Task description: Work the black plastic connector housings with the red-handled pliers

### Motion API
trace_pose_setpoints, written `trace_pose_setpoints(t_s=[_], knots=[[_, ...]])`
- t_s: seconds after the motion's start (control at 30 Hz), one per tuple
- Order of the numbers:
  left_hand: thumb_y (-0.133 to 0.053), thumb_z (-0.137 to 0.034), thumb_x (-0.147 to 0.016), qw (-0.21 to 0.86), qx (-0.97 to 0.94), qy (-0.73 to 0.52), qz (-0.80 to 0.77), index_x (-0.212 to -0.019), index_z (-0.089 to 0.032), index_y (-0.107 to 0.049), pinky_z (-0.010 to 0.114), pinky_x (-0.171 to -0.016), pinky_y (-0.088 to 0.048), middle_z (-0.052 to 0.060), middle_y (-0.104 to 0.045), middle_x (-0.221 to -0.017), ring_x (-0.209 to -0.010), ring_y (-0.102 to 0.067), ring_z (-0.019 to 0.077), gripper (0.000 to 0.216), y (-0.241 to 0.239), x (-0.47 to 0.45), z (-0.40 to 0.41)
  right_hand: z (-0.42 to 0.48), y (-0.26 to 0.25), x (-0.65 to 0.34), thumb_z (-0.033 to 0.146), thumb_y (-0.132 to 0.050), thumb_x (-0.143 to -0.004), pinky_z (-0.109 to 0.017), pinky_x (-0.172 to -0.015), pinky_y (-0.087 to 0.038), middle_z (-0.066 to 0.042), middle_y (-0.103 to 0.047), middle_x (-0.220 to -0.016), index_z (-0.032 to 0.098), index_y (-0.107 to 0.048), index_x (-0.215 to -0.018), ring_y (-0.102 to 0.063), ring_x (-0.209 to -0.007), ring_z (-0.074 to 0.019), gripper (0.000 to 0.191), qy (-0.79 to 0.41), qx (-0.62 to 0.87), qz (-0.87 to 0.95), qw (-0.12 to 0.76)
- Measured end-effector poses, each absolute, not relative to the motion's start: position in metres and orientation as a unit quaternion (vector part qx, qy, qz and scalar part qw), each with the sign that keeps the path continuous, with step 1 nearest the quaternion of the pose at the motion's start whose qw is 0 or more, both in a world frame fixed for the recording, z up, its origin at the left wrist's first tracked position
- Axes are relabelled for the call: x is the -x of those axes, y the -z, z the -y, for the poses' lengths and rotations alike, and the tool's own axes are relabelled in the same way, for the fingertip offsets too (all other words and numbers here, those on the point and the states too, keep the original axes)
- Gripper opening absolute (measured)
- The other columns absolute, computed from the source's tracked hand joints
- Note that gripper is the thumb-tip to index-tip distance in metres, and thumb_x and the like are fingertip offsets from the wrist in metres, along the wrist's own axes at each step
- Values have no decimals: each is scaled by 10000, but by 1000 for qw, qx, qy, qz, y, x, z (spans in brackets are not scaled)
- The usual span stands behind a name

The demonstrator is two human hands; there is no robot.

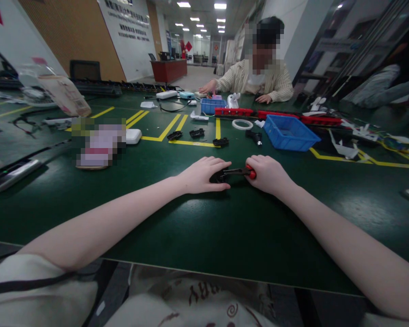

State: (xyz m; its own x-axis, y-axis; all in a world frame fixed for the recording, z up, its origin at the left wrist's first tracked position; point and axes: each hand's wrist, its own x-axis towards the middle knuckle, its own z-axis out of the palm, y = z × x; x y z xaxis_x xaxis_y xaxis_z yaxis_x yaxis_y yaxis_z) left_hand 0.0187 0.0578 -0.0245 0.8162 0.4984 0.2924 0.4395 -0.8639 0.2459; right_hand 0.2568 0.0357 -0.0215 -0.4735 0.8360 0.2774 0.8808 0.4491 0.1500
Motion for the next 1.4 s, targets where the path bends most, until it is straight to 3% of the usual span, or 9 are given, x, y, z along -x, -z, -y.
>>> trace_pose_setpoints(t_s=[0.17,0.3,0.53,0.63,0.8,1.1,1.4], knots=[[-550,-503,-880,93,-957,-155,-228,-1335,-155,-490,393,-990,-370,107,-543,-1344,-1202,-483,253,576,24,-19,-59,-37,24,-264,301,-548,-786,-319,-669,-397,-69,-609,-819,198,-525,-810,-545,-763,-217,108,109,533,830,121],[-560,-494,-879,88,-957,-154,-229,-1354,-159,-477,415,-980,-373,103,-532,-1365,-1206,-463,267,587,24,-17,-58,-39,27,-268,468,-535,-825,-329,-665,-399,-76,-617,-845,191,-553,-865,-560,-785,-232,280,96,551,817,141],[-578,-385,-887,179,-946,-157,-221,-1374,-174,-432,416,-1068,-368,111,-424,-1454,-1283,-445,239,550,20,-7,-57,-39,28,-269,583,-551,-796,-421,-809,-402,-132,-631,-1001,147,-584,-1046,-567,-936,-297,504,109,565,802,161],[-594,-320,-874,223,-937,-168,-212,-1353,-154,-428,389,-1070,-391,124,-429,-1433,-1275,-462,223,534,19,-5,-57,-34,24,-265,478,-566,-823,-451,-875,-389,-141,-620,-1048,147,-582,-1082,-547,-1001,-305,421,142,510,827,189],[-600,-261,-849,239,-935,-186,-183,-1271,-154,-478,422,-1054,-410,145,-465,-1370,-1249,-482,254,452,21,-7,-58,-22,24,-244,264,-493,-894,-401,-859,-444,-127,-632,-1070,159,-594,-1110,-559,-1009,-246,261,134,348,900,225],[-623,-268,-830,244,-931,-215,-162,-890,-168,-552,373,-941,-490,127,-532,-1217,-1102,-563,228,136,23,-7,-57,-17,31,-225,199,-557,-867,-370,-772,-484,-110,-665,-949,125,-644,-951,-595,-881,-221,141,157,285,911,252],[-591,-236,-849,205,-947,-211,-133,-905,-151,-550,315,-928,-502,133,-509,-1246,-1116,-557,206,110,24,-8,-57,-19,33,-223,198,-528,-877,-372,-702,-484,-103,-642,-898,117,-649,-908,-568,-822,-219,149,125,305,918,221]])
